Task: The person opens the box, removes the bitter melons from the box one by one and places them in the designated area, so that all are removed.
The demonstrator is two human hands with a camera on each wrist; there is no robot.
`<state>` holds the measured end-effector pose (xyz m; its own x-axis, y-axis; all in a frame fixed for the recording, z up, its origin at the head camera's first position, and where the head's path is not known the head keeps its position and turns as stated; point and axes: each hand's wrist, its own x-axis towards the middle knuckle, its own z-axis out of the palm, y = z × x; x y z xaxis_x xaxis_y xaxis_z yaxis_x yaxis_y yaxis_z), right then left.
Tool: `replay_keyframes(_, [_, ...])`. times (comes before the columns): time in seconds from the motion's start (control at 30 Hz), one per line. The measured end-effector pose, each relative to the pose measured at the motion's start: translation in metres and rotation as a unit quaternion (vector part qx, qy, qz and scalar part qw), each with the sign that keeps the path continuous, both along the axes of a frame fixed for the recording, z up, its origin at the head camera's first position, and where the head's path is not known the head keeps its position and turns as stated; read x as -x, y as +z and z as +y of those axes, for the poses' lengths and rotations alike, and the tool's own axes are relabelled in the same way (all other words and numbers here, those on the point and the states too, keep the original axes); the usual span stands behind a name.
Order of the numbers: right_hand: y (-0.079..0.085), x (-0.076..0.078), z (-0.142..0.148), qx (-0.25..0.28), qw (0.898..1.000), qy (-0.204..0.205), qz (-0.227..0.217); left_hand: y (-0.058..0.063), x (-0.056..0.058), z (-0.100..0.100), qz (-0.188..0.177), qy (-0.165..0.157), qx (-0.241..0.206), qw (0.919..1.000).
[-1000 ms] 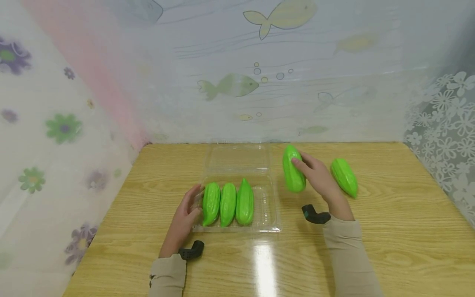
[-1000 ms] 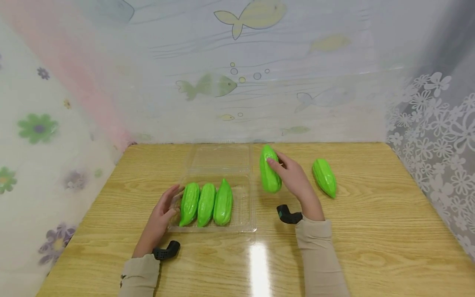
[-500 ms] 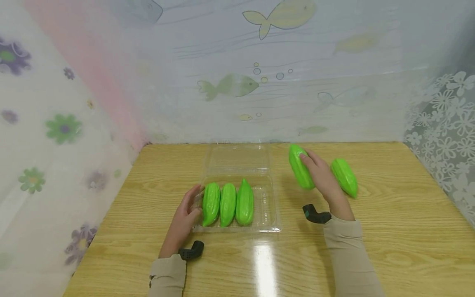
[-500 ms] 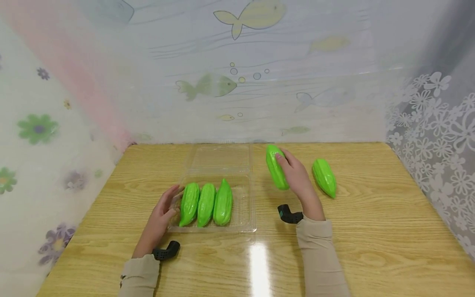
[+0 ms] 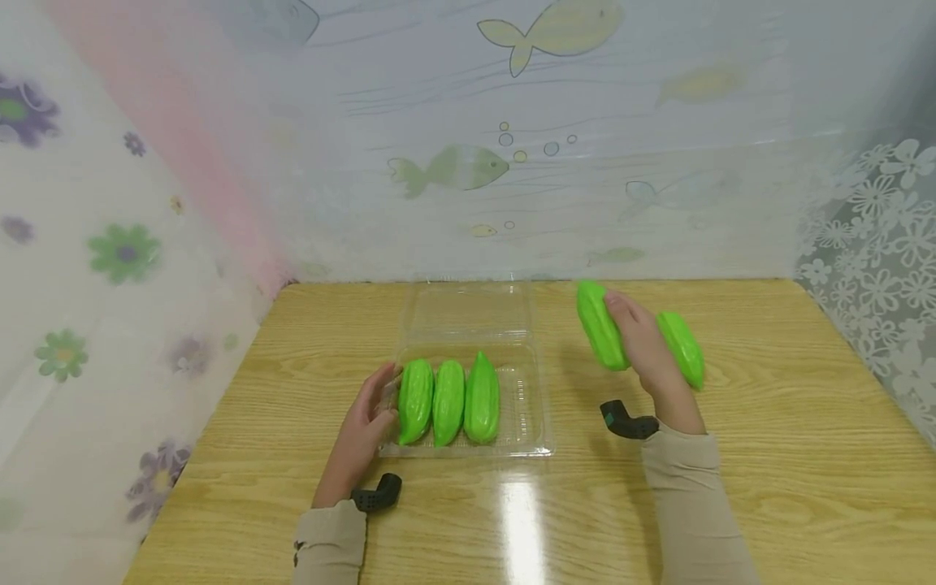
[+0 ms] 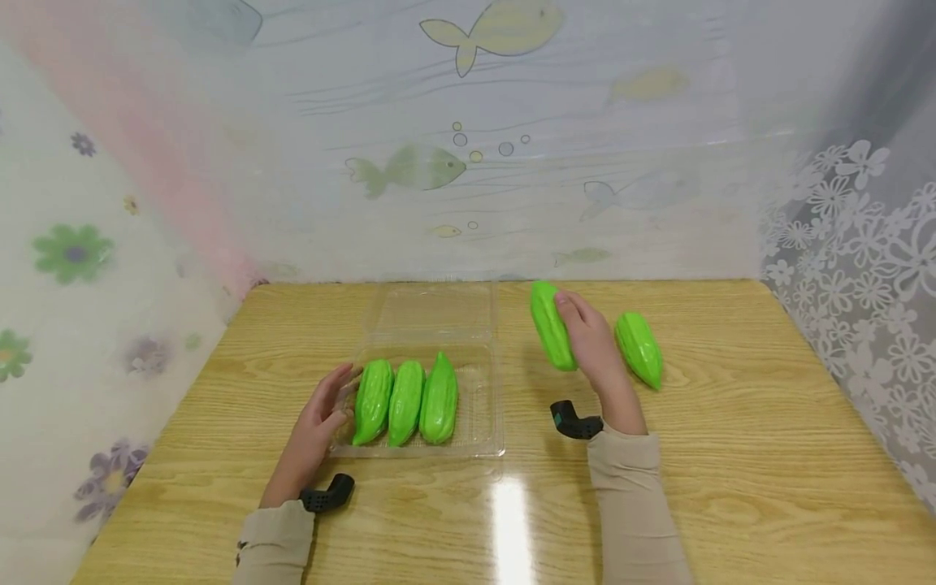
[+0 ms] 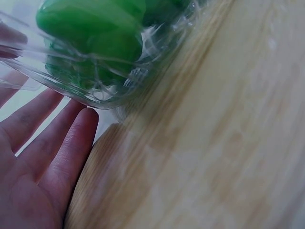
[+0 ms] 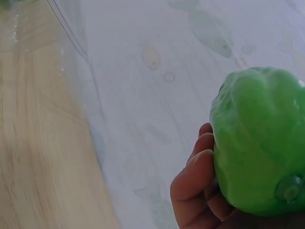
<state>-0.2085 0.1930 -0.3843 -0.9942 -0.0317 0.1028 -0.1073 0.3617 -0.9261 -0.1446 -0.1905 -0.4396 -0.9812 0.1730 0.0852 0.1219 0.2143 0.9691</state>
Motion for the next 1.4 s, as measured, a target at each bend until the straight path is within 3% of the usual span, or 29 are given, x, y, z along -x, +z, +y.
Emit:
replay_keyframes(0.5, [-0.003, 0.002, 0.014, -0.002, 1.000, -0.003, -0.013, -0.001, 0.001, 0.001, -0.002, 0.008, -0.005, 1.0000])
replay_keyframes(0.9, [-0.002, -0.002, 0.021, -0.006, 0.999, -0.032, -0.019, 0.000, 0.000, 0.001, -0.005, 0.008, -0.009, 0.9999])
replay_keyframes(1.4, [-0.006, -0.004, 0.035, 0.034, 0.998, -0.049, -0.036, -0.003, 0.002, 0.000, -0.009, 0.006, -0.014, 0.9998])
